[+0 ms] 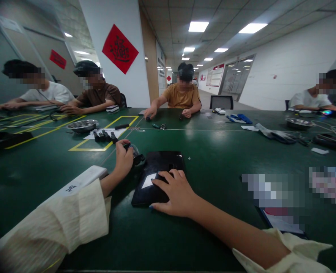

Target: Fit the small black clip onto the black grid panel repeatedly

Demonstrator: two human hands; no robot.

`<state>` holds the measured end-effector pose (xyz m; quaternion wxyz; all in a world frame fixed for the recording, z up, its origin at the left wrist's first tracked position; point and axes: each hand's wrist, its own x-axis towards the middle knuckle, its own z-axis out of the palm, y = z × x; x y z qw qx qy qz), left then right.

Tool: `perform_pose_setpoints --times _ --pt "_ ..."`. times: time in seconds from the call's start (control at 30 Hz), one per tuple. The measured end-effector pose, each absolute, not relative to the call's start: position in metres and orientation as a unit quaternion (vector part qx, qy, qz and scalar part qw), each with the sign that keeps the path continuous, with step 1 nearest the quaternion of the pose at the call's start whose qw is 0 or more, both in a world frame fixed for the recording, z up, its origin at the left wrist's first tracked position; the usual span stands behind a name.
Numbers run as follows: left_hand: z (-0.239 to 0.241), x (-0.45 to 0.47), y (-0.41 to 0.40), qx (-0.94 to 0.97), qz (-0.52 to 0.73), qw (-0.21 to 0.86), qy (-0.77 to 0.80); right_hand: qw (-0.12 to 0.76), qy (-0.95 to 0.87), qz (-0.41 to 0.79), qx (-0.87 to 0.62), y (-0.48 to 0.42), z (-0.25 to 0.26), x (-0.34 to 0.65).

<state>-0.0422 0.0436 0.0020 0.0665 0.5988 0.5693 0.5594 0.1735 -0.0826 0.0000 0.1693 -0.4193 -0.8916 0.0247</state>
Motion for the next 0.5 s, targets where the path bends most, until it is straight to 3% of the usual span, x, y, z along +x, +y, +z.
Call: perform_pose_setpoints --times 0.5 --pt "-0.001 -0.0404 0.046 0.521 0.61 0.224 0.553 0.174 -0.893 0.034 -0.413 -0.083 0.0009 0.1759"
